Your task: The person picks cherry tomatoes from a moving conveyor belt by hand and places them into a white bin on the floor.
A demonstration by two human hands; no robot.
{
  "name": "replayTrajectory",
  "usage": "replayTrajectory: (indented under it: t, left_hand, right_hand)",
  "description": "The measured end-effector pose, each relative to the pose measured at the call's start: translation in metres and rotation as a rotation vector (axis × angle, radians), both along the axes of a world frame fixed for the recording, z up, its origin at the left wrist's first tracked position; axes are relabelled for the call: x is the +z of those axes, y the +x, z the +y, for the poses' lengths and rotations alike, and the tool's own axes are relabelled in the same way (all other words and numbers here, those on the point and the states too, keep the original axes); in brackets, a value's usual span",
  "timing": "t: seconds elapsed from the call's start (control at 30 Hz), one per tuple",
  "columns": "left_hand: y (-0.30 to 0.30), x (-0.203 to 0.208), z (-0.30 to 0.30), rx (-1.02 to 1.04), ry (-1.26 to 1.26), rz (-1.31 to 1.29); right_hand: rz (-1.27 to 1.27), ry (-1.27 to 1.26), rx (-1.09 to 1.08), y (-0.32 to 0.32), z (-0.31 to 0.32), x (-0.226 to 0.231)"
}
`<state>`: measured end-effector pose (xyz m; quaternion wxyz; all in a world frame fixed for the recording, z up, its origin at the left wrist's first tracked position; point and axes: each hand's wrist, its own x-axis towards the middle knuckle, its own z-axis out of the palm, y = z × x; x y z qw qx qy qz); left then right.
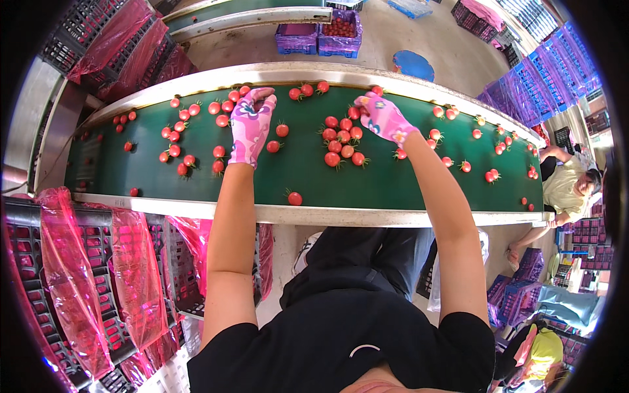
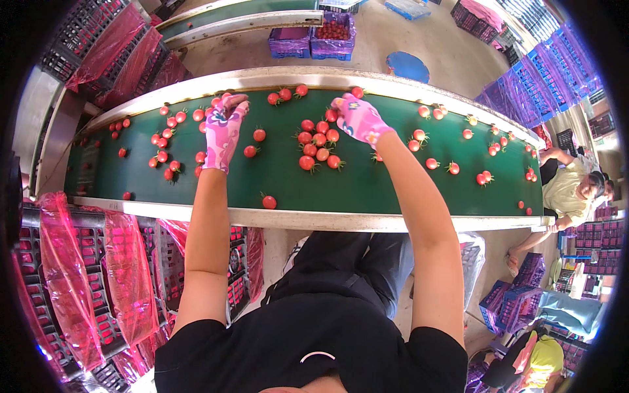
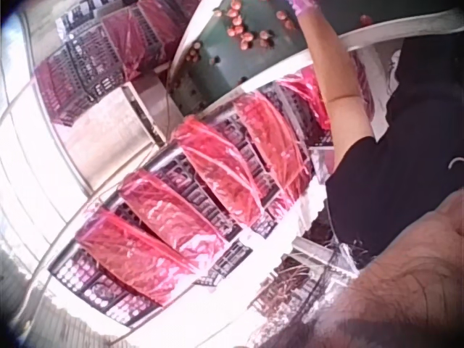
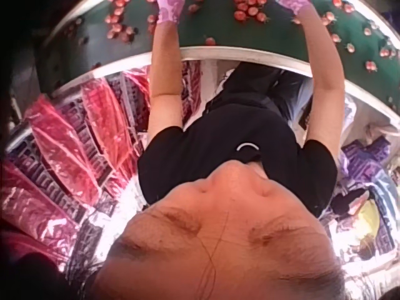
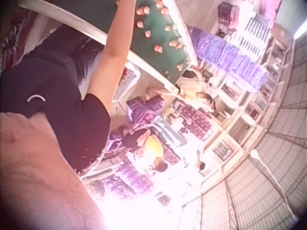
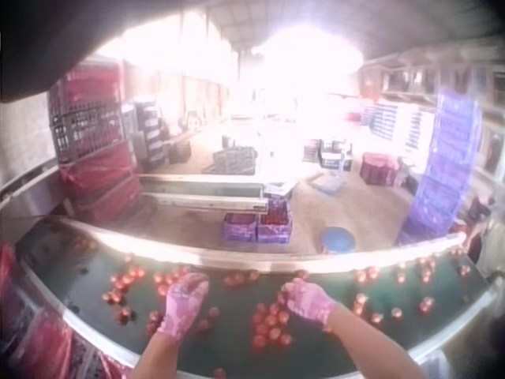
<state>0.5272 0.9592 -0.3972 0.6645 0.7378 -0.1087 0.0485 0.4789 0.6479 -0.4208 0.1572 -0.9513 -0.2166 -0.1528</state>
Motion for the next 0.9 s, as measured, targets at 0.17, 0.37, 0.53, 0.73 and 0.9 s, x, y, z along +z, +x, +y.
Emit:
replayTrajectory:
  t: [0.17,0.37,0.53,0.73,0.9]
  left_hand:
    - [0.003,-0.004,-0.026,-0.062,0.612,-0.302]
    - [0.043,0.005,-0.1,-0.239,1.336,-0.352]
    - [0.057,-0.019,-0.102,-0.242,1.11,-0.34]
    - [0.021,0.001,-0.121,-0.343,-0.487,0.51]
    - [-0.021,0.003,-0.137,-0.612,0.112,0.548]
  right_hand:
    - [0.745,2.012,-0.133,-0.051,-0.049,-0.007]
    - [0.487,2.055,-0.289,-0.088,-0.024,0.008]
    - [0.504,1.191,-0.403,-0.091,0.003,0.027]
    - [0.362,0.18,-0.532,-0.052,-0.009,0.024]
    - [0.676,-0.127,-0.471,-0.04,-0.008,0.054]
